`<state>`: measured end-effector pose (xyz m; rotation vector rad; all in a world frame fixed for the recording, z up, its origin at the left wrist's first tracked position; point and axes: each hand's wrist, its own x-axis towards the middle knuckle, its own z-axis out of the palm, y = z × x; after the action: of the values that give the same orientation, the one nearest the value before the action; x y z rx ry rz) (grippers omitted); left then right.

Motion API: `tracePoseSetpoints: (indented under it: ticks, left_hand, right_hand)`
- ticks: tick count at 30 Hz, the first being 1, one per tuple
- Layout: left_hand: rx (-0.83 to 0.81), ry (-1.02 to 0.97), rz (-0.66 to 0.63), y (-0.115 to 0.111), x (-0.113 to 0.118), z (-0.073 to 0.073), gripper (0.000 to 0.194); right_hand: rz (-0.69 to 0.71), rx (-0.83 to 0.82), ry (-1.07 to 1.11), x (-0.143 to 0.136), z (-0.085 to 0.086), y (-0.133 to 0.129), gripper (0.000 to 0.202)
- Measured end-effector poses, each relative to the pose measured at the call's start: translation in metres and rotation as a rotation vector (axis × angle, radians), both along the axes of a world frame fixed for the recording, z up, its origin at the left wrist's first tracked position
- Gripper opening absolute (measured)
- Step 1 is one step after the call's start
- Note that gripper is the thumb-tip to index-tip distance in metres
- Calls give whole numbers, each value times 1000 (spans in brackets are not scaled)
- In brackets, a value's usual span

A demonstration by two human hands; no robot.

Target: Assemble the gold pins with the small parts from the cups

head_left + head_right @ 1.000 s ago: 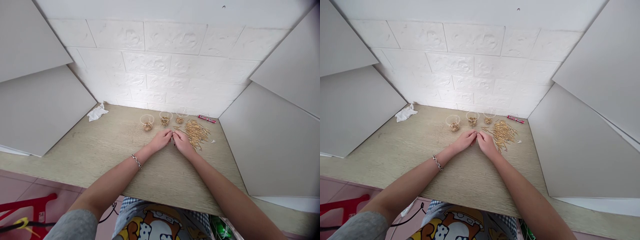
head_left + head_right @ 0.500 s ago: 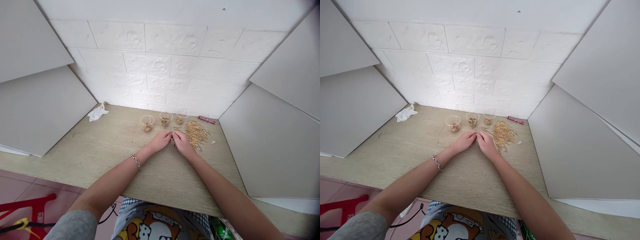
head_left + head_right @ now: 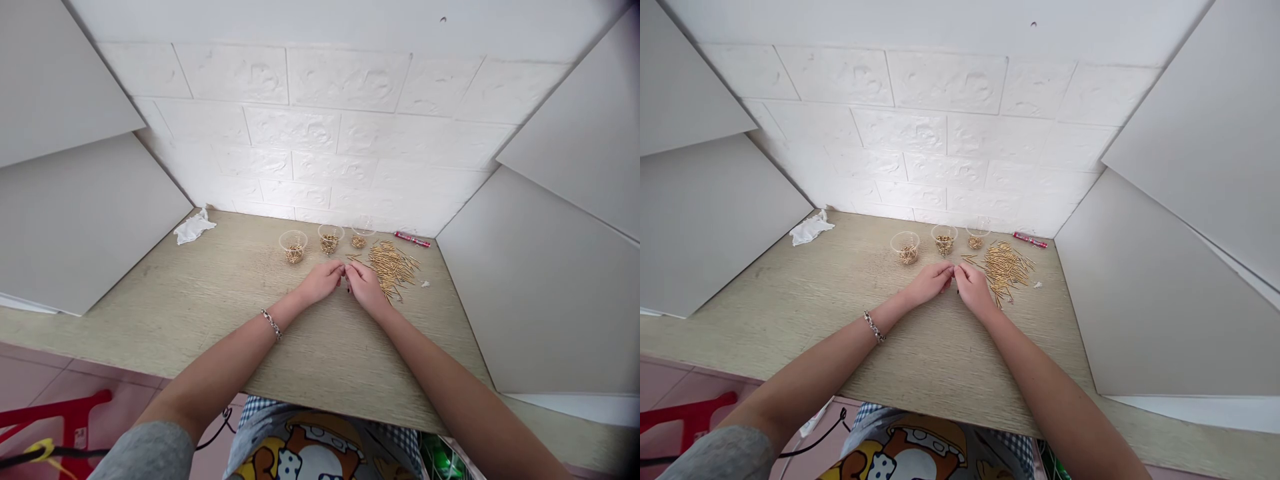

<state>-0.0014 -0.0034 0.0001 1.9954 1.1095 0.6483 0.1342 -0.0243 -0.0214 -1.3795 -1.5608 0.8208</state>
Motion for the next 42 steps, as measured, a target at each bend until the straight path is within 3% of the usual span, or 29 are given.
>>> tracePoseSetpoints:
  ticks: [42]
  left_hand:
    - [94, 99, -14, -2, 2, -3, 26]
  right_hand:
    - [9, -21, -31, 2, -3, 2, 29]
